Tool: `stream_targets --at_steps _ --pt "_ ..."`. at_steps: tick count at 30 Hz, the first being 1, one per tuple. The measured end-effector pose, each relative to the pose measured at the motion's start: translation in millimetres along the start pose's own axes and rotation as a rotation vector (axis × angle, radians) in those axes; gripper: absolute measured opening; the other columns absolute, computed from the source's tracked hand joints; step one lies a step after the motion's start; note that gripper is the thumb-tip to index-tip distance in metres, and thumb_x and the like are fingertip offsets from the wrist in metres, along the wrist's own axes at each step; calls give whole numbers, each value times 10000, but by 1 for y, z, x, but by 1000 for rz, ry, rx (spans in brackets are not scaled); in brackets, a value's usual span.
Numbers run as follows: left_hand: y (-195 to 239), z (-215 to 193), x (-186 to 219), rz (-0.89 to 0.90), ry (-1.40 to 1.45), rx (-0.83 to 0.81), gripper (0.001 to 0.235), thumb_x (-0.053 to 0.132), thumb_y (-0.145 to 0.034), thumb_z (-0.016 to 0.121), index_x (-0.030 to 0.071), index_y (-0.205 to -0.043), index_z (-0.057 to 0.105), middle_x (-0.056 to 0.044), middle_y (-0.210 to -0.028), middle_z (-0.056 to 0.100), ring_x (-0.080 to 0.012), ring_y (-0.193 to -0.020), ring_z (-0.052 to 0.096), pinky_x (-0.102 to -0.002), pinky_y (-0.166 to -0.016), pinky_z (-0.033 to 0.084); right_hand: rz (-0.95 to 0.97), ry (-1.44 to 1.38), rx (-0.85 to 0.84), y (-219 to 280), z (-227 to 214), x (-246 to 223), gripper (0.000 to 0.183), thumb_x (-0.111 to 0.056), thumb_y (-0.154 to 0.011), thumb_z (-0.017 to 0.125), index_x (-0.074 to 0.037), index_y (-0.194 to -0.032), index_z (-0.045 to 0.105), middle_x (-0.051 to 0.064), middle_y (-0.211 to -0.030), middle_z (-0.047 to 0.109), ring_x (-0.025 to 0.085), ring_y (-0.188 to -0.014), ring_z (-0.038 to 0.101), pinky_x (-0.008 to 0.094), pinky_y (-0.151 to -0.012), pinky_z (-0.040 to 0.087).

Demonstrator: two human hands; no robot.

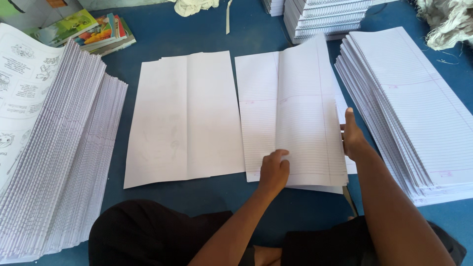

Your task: The person sits on the floor and repeatedly picks up printed sheets, flips through them, and places them into separate stacks. The person handles both printed and lined paper, organizing them into piles on the floor.

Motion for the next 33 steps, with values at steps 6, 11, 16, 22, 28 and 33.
stream_targets --at_steps 6,11,16,22,28,33 --pt "-3 15 -15 193 -150 -4 315 88 -918 539 44 -1169 724 -235 -1050 713 -361 -1008 652 -433 -897 518 -7 301 46 8 5 -2 730 -445 -972 647 84 -1442 472 310 -1295 627 361 -1128 665 442 -971 542" --pt "-19 0 -32 147 79 176 257 71 -880 597 26 -1089 739 -178 -1163 705 -285 -1062 666 -389 -935 515 -90 274 89 -2 4 6 570 -102 -910 695 27 -1437 521 305 -1232 672 378 -1055 709 449 -965 557" --pt "-21 -15 -48 -351 353 129 369 121 -913 599 15 -1266 624 -161 -1159 722 -239 -961 711 -354 -847 561 -26 203 75 -10 3 8 524 -82 -915 691 33 -1403 539 294 -1221 662 359 -1046 710 406 -936 592" --pt "-17 -7 -38 -415 479 10 397 150 -924 632 -73 -1251 651 -213 -1107 733 -245 -967 732 -314 -857 573 57 110 41 -10 8 11 509 -111 -925 700 78 -1366 529 321 -1257 608 352 -1039 693 381 -925 598" --pt "-25 2 -46 -448 675 -67 377 120 -943 624 -109 -1242 628 -258 -1096 716 -297 -958 727 -371 -863 583 152 -3 96 -9 9 15 595 -129 -917 726 173 -1346 445 376 -1254 576 392 -1036 701 395 -926 610" --pt "-28 3 -48 -557 776 -54 384 105 -937 629 -80 -1273 607 -253 -1153 691 -307 -1004 710 -398 -873 588 120 153 114 -20 9 25 664 -260 -880 771 141 -1345 518 335 -1251 642 379 -1033 710 314 -909 556"
Point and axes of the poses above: each hand's wrist, its own y-axis away from the middle knuckle, its own z-axis out of the palm, x = y × z, the point moved 5 cm from there along -y, towards the middle knuckle
